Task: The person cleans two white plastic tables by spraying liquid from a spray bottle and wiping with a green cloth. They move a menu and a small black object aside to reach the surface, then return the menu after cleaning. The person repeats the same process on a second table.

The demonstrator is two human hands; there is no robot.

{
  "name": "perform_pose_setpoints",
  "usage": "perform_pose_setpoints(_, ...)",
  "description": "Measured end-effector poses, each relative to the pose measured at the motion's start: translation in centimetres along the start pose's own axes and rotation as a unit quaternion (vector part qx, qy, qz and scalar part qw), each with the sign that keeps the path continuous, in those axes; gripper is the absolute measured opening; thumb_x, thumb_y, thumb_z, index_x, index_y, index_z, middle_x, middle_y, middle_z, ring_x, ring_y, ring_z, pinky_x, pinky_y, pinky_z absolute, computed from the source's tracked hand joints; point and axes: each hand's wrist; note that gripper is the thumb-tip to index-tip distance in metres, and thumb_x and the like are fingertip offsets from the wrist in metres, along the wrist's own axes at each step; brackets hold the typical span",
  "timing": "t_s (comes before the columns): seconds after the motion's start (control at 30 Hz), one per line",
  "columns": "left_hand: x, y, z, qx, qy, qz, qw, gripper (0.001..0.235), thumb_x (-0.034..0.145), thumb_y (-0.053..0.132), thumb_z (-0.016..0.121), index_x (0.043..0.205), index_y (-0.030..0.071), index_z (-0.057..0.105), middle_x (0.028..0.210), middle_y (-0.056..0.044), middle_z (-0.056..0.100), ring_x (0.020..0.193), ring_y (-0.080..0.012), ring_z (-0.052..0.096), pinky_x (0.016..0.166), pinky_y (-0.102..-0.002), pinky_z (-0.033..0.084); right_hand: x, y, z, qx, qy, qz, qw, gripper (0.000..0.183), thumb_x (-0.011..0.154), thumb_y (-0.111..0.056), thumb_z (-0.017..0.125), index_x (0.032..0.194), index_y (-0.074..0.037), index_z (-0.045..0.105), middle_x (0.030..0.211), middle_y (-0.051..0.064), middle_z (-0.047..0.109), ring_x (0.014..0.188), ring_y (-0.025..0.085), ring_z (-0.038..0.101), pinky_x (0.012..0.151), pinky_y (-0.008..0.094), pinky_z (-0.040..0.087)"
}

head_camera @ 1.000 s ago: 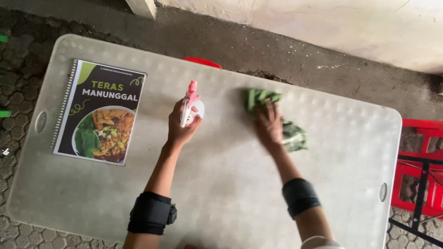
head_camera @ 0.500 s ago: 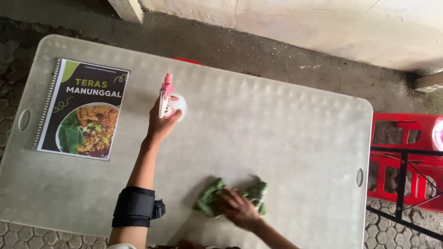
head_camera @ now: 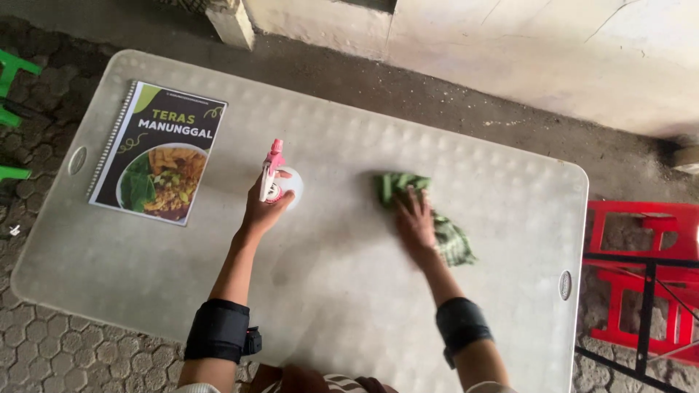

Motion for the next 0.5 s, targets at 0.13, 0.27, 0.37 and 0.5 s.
perform_pose_setpoints(0.13,-0.7,-1.1,-0.4,0.007,-0.017,-0.078,0.997,0.053,0.082,0.006,0.075,0.133,0.009,0.06,0.113,0.0,0.07,0.086,-0.0122,0.061,0.077,-0.027,0.053,-2.4,-5.5,2.3,0.029,0.004,-0.119,0.993,0.053,0.094,-0.022,0.062,0.147,-0.023,0.052,0.167,0.012,0.025,0.152,0.043,0.024,0.111,0.058,0.044)
perform_pose_setpoints(0.27,-0.8,-2.0,-0.4,0.03,-0.027,-0.031,0.999,0.055,0.082,0.012,0.083,0.133,0.009,0.062,0.123,-0.004,0.069,0.111,-0.0174,0.065,0.094,-0.033,0.052,-7.6,-11.7,-0.8,0.034,-0.073,-0.176,0.981,0.05,0.098,-0.02,0.058,0.147,-0.027,0.052,0.166,0.012,0.024,0.151,0.043,0.021,0.115,0.058,0.036)
perform_pose_setpoints(0.37,-0.5,-0.3,-0.7,0.054,-0.039,-0.074,0.995,0.056,0.082,0.017,0.083,0.134,0.011,0.063,0.12,-0.006,0.07,0.112,-0.0201,0.067,0.096,-0.035,0.054,-10.9,-13.1,-1.6,0.069,-0.064,-0.202,0.975,0.053,0.099,-0.022,0.056,0.152,-0.023,0.049,0.166,0.012,0.024,0.152,0.042,0.02,0.121,0.058,0.027)
perform_pose_setpoints(0.5,0.1,-1.3,-0.2,0.072,-0.051,-0.089,0.992,0.058,0.082,0.017,0.083,0.136,0.012,0.061,0.124,-0.007,0.069,0.114,-0.0196,0.066,0.097,-0.035,0.052,-11.9,-13.2,-2.5,0.061,-0.08,-0.22,0.97,0.054,0.101,-0.024,0.053,0.154,-0.023,0.046,0.167,0.011,0.024,0.154,0.04,0.019,0.124,0.055,0.022)
Point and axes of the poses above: each hand's wrist, its own x-axis towards the middle knuckle, its own z-axis out of the palm, y = z × x
